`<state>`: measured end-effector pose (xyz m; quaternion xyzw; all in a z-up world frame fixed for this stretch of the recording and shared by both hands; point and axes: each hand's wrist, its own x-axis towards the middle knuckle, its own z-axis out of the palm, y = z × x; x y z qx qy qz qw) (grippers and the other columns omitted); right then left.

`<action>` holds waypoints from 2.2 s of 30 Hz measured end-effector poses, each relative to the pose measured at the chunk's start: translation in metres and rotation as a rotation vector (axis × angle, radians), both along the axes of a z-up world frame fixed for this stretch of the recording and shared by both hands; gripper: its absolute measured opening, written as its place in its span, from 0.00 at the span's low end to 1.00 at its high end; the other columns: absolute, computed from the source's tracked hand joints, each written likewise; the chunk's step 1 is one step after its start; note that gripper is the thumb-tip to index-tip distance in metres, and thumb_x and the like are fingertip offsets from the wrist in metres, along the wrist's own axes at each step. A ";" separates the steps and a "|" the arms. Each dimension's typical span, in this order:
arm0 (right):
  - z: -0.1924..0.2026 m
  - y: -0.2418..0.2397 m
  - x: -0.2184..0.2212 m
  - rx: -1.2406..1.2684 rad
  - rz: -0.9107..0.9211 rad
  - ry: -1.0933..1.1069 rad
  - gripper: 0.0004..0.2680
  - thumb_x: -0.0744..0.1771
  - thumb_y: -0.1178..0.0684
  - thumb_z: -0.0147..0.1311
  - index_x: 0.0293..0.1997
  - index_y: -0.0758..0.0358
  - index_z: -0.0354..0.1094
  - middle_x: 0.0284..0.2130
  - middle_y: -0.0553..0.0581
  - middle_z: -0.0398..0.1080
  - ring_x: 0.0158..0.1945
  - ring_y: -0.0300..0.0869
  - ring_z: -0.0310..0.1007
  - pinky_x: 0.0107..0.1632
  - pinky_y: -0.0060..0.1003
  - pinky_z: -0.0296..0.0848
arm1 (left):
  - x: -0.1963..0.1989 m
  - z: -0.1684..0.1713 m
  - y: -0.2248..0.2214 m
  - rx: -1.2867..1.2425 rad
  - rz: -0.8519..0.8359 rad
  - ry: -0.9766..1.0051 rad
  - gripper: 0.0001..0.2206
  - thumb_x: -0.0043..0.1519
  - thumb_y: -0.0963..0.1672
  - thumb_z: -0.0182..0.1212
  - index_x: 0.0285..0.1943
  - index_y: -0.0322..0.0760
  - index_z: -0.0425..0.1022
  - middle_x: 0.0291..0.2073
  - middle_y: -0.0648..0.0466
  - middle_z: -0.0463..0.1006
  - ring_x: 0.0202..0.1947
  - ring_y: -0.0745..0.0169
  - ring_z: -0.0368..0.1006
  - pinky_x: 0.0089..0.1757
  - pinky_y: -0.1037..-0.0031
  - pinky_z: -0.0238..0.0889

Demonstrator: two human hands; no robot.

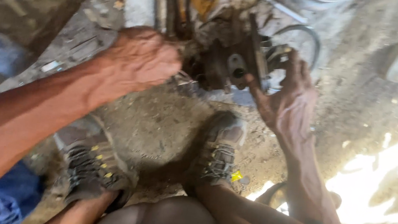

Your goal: The person uses a wrench to loosen and remove a bolt from a mechanical part, then removes a ring and a fan-like component. The person handles the parts by hand and places them on the floor.

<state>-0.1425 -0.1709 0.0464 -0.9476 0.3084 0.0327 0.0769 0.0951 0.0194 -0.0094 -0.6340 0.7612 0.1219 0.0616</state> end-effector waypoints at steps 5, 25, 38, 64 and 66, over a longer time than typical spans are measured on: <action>0.010 -0.002 0.003 0.154 0.005 -0.067 0.30 0.67 0.28 0.52 0.60 0.69 0.55 0.39 0.67 0.71 0.32 0.49 0.69 0.26 0.41 0.69 | 0.009 0.000 -0.007 0.207 -0.045 -0.075 0.18 0.68 0.43 0.59 0.21 0.50 0.70 0.14 0.66 0.67 0.16 0.67 0.72 0.20 0.70 0.71; -0.010 -0.056 -0.050 0.492 0.162 -0.208 0.15 0.76 0.55 0.37 0.75 0.61 0.47 0.34 0.71 0.78 0.07 0.29 0.51 0.08 0.25 0.52 | 0.016 -0.024 0.001 0.264 -0.216 -0.099 0.15 0.69 0.39 0.46 0.65 0.30 0.63 0.16 0.62 0.73 0.13 0.72 0.69 0.16 0.78 0.66; -0.009 -0.056 -0.057 0.492 0.186 -0.234 0.16 0.76 0.50 0.33 0.76 0.57 0.44 0.49 0.75 0.77 0.09 0.31 0.49 0.11 0.26 0.53 | 0.027 -0.030 -0.008 0.278 -0.295 -0.019 0.17 0.68 0.38 0.50 0.67 0.32 0.64 0.12 0.65 0.73 0.09 0.73 0.69 0.13 0.74 0.64; -0.053 -0.055 -0.062 0.158 0.022 0.091 0.09 0.75 0.47 0.45 0.39 0.56 0.63 0.15 0.55 0.68 0.20 0.51 0.75 0.27 0.43 0.74 | 0.085 -0.126 0.043 -0.042 -0.257 0.355 0.13 0.66 0.45 0.50 0.55 0.32 0.69 0.29 0.48 0.76 0.27 0.51 0.78 0.29 0.63 0.74; -0.058 -0.050 -0.061 0.119 0.056 0.026 0.09 0.74 0.46 0.47 0.40 0.56 0.61 0.15 0.58 0.68 0.22 0.54 0.77 0.26 0.46 0.73 | 0.052 -0.113 0.033 -0.048 -0.274 0.344 0.14 0.66 0.45 0.49 0.57 0.31 0.68 0.29 0.48 0.76 0.27 0.51 0.78 0.28 0.63 0.74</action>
